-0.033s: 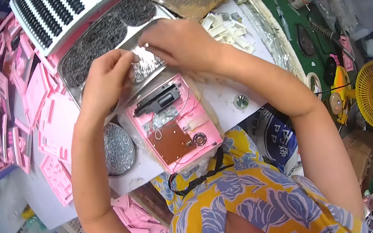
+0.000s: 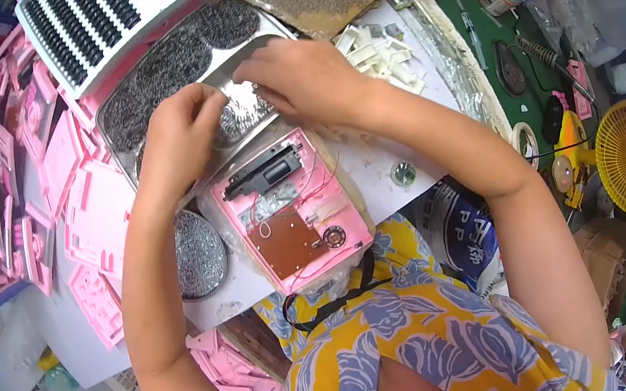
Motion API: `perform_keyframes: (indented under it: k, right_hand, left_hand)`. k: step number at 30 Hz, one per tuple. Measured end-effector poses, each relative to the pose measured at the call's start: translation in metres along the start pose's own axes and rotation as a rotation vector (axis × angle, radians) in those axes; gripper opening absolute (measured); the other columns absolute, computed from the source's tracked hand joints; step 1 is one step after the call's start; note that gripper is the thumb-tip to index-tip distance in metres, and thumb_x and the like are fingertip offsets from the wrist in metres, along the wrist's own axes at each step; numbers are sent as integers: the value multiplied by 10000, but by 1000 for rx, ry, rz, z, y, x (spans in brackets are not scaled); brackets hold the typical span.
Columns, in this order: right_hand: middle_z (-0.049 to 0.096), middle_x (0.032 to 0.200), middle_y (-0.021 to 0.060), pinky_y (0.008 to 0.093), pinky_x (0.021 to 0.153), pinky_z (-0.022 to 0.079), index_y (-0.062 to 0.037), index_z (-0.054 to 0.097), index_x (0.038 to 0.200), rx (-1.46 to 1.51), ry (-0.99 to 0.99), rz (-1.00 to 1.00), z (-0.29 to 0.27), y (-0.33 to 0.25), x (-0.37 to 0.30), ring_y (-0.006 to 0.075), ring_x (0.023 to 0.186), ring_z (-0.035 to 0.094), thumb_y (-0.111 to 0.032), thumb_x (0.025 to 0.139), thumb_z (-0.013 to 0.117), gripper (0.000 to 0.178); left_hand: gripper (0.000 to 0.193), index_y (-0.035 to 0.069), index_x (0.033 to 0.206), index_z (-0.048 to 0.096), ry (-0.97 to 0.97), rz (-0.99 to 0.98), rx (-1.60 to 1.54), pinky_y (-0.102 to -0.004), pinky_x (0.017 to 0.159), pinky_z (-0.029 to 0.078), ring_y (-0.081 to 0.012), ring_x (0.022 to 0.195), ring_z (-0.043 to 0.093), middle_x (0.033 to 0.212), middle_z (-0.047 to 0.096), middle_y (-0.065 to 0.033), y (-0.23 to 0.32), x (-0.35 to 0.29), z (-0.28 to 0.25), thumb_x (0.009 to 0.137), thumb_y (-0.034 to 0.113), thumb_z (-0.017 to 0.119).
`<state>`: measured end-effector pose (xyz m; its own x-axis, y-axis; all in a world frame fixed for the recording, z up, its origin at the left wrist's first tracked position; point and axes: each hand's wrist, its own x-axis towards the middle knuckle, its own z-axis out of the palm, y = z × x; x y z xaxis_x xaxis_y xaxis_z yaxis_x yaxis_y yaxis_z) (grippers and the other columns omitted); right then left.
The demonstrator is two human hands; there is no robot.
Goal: Assembling internal components, soldering wires, and closing the housing of a pink electronic toy.
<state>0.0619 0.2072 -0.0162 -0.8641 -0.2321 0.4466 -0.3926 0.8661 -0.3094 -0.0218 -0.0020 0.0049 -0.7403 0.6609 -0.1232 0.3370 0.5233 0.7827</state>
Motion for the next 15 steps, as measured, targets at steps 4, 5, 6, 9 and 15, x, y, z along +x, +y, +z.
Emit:
perform_keyframes:
  k: [4,5,6,9,15]
  right_hand:
    - [716,980,97,370,781,566,-100,707,1179,174,91,91,-39,6,-29,247,836,693,-138,890,708,292]
    - [726,973,95,360,766,562,-80,718,1152,207,125,204,-51,19,-42,221,818,693,-124,886,707,270]
    - [736,965,94,350,750,558,-60,728,1124,238,160,317,-66,34,-55,195,801,694,-110,882,705,249]
    - [748,894,84,310,715,537,-7,730,1017,32,83,582,-100,95,-91,149,771,687,-120,886,697,176]
    - [751,862,80,277,690,512,0,721,1003,58,20,665,-110,110,-111,135,739,670,-148,895,698,185]
  left_hand:
    - [292,14,1148,699,118,215,357,-499,828,530,-402,900,689,919,704,-240,27,0,16,921,196,675]
    - [267,27,1114,709,114,207,369,-485,813,534,-383,909,689,950,709,-219,30,2,18,913,200,684]
    - [244,31,1084,713,123,253,347,-480,806,536,-380,901,688,945,710,-207,31,6,23,909,198,685]
    - [160,40,932,722,158,456,263,-459,774,545,-372,870,686,925,718,-161,39,41,45,894,192,692]
    - [199,45,886,734,281,451,382,-450,744,547,-360,835,699,881,724,-155,71,114,96,875,244,735]
